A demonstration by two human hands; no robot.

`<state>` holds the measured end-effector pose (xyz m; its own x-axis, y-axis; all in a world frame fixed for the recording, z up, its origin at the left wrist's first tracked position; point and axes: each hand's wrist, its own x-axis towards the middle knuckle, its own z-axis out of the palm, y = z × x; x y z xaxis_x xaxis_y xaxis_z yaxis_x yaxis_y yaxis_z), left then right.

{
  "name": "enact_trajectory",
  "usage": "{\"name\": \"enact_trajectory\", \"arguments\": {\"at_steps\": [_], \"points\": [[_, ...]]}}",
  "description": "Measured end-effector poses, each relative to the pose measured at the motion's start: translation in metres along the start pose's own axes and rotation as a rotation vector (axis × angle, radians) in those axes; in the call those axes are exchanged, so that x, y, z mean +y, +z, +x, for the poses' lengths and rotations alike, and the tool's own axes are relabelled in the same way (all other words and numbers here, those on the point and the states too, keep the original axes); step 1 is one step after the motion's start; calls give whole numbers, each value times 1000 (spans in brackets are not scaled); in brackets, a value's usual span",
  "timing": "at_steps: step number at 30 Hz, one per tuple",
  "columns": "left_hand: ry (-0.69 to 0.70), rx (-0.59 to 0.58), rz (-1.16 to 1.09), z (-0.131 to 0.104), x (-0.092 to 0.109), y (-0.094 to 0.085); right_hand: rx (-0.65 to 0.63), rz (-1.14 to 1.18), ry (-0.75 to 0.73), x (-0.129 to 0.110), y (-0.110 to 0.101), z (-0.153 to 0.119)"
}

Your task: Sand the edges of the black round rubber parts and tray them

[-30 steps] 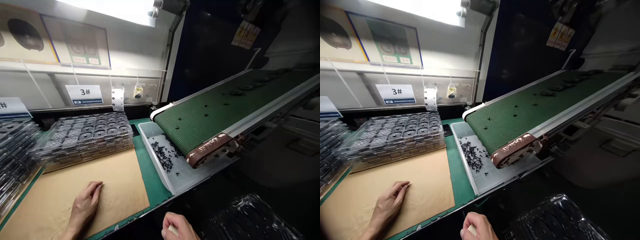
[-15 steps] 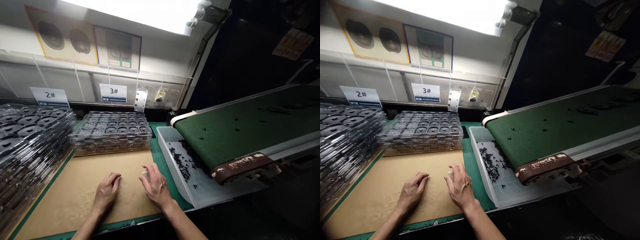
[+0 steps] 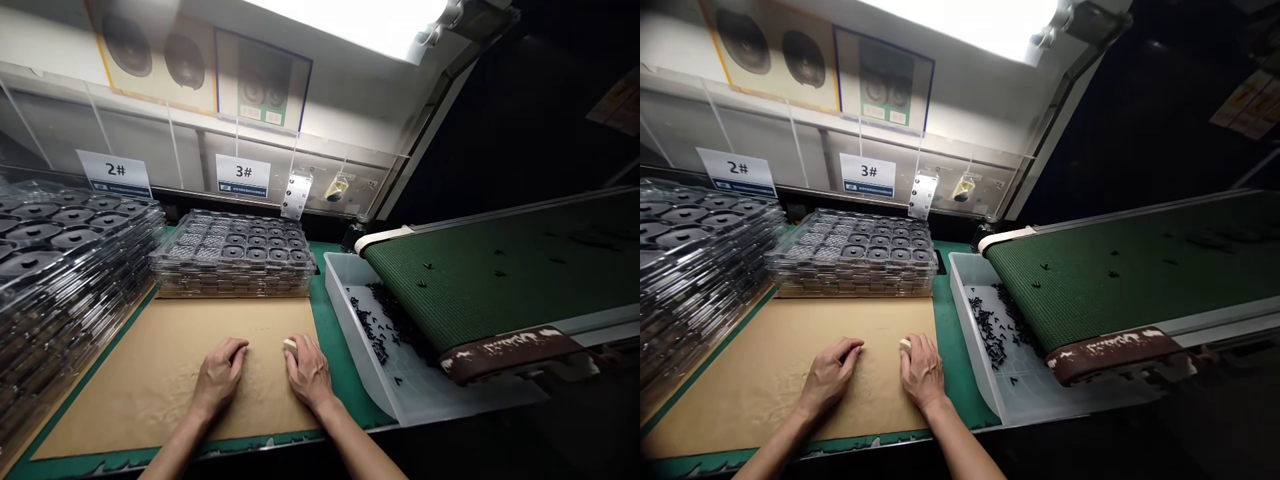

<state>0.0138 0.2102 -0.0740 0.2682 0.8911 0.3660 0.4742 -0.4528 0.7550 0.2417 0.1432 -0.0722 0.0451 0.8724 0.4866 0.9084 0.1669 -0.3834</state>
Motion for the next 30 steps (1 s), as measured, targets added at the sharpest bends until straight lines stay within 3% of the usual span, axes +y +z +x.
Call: {"name": "enact_trajectory", "arguments": {"at_steps": [30], "points": [[11, 17, 3, -2, 6, -2, 24, -4, -34, 0, 0, -2]]}}
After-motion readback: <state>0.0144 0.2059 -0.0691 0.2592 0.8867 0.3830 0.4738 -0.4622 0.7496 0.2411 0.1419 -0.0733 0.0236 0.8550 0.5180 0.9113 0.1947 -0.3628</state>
